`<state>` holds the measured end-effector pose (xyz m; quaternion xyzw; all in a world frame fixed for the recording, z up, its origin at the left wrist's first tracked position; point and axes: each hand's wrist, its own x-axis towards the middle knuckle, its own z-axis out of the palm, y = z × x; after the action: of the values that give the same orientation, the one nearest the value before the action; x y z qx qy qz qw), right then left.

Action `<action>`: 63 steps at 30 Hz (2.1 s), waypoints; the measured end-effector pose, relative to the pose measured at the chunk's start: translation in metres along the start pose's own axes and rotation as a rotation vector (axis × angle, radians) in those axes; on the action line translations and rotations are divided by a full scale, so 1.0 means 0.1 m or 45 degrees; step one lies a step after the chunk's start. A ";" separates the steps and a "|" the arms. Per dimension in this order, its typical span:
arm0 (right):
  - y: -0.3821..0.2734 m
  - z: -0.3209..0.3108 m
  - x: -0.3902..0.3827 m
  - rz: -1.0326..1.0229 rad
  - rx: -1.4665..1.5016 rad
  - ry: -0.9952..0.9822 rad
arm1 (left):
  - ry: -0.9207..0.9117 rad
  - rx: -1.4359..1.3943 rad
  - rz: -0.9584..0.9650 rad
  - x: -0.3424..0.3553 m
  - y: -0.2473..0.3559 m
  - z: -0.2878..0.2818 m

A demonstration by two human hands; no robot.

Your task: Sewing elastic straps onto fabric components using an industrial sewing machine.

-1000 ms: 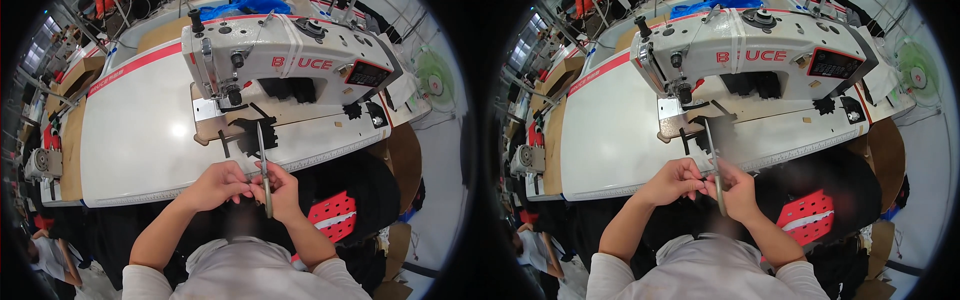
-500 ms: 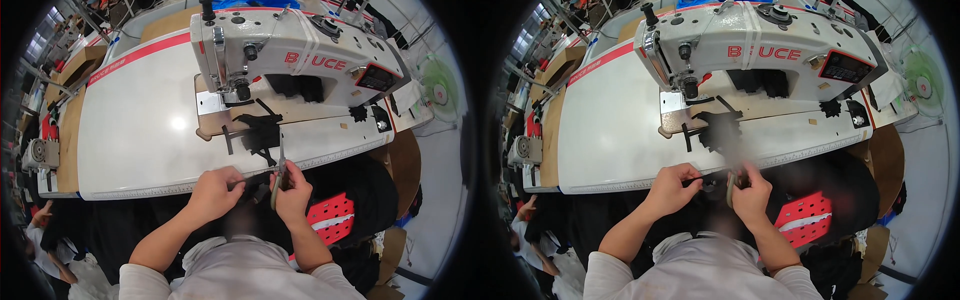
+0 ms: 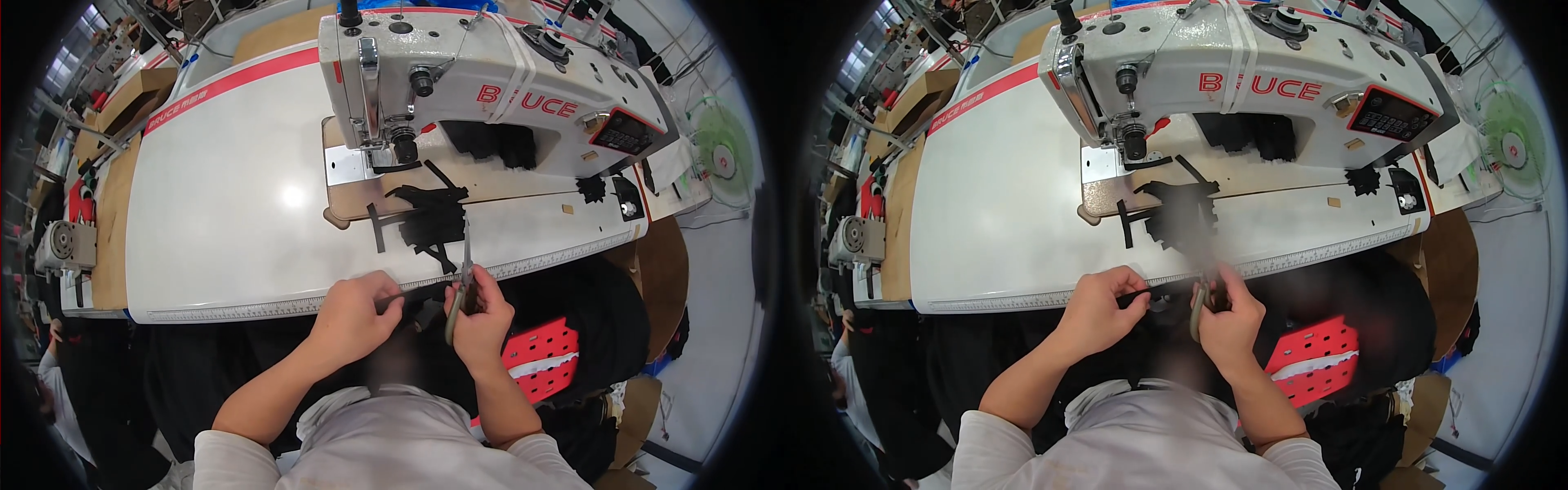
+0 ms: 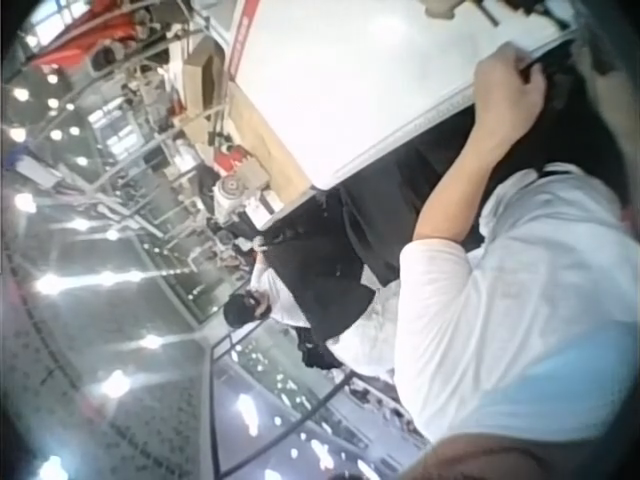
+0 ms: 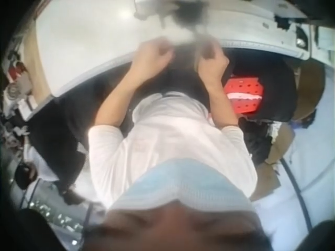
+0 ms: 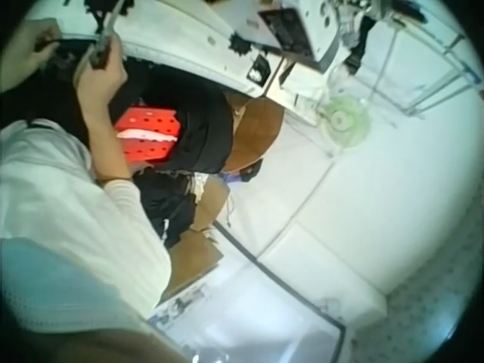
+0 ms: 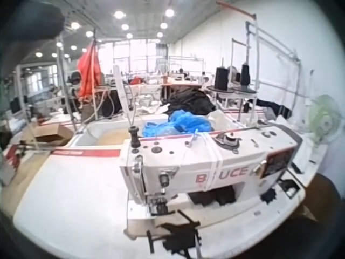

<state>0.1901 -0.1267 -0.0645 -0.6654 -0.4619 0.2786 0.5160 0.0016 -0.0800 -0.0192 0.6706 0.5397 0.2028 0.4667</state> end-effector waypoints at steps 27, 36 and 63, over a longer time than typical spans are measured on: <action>-0.01 -0.02 -0.01 0.020 0.002 -0.040 | 0.099 0.059 0.097 -0.06 -0.01 0.03; -0.03 0.02 0.01 -0.089 0.026 0.041 | 0.093 0.053 0.095 -0.05 -0.03 0.02; -0.41 -0.24 0.33 -0.192 0.089 0.080 | -0.179 -0.516 -0.113 0.70 0.31 -0.30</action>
<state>0.2112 -0.1055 -0.0147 -0.6187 -0.4843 0.2337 0.5727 0.0181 -0.0036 0.0051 0.5512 0.4830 0.2390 0.6370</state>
